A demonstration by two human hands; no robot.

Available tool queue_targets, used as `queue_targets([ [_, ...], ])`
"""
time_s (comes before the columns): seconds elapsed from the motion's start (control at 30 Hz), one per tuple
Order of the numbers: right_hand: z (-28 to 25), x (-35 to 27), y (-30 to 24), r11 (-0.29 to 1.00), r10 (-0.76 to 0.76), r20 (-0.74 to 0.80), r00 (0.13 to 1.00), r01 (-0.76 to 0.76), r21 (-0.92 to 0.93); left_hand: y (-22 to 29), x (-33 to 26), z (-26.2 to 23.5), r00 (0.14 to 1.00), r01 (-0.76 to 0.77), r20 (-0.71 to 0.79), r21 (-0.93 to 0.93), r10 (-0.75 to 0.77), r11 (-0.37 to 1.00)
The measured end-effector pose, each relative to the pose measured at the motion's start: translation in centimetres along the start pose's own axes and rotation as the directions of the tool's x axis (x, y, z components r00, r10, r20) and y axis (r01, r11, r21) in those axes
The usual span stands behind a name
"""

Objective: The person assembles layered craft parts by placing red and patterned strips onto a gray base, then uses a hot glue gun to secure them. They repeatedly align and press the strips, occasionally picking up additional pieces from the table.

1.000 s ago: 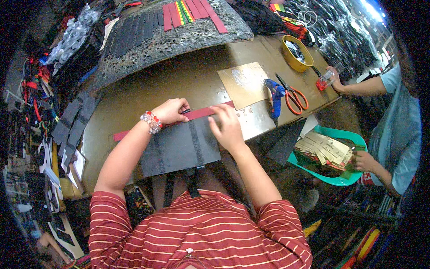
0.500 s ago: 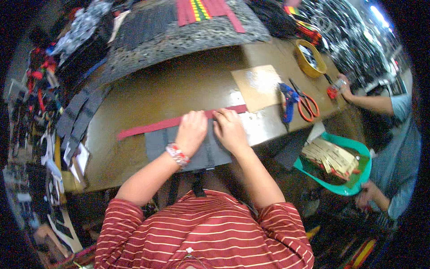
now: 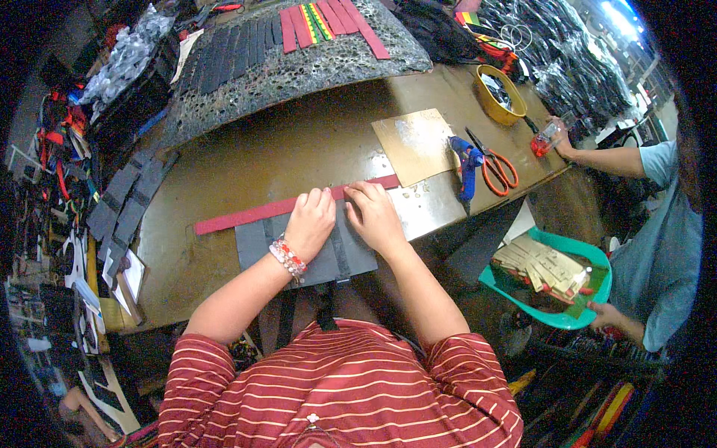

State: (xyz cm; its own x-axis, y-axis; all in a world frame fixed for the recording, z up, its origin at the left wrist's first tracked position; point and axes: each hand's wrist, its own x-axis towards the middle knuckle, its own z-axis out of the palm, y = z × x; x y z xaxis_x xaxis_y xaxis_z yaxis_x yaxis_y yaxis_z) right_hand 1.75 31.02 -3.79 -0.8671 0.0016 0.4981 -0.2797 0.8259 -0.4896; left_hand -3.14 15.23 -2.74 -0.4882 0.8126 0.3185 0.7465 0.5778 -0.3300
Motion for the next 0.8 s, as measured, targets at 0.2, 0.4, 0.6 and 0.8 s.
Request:
queue_targets([
  [0.2,0.1,-0.2,0.1,1.0,-0.017,-0.017,1.0,0.016,-0.019,-2.1,0.4,-0.1,0.998,0.065,0.002,-0.188,-0.066,0.98],
  [0.4,0.0,0.1,-0.5,1.0,-0.019,-0.025,1.0,0.019,-0.014,-2.3,0.5,0.0,1.0,0.024,0.025,-0.219,-0.019,0.975],
  [0.6,-4.0,-4.2,2.2,0.996,0.088,-0.491,0.867,-0.059,0.073,-2.8,-0.1,-0.5,0.994,0.103,0.028,-0.445,-0.102,0.89],
  [0.8,-11.1,-12.1,18.6,0.448,0.887,-0.461,0.011,-0.261,0.855,-5.2,-5.6,-3.2,0.823,0.27,-0.055,-0.838,-0.565,0.474],
])
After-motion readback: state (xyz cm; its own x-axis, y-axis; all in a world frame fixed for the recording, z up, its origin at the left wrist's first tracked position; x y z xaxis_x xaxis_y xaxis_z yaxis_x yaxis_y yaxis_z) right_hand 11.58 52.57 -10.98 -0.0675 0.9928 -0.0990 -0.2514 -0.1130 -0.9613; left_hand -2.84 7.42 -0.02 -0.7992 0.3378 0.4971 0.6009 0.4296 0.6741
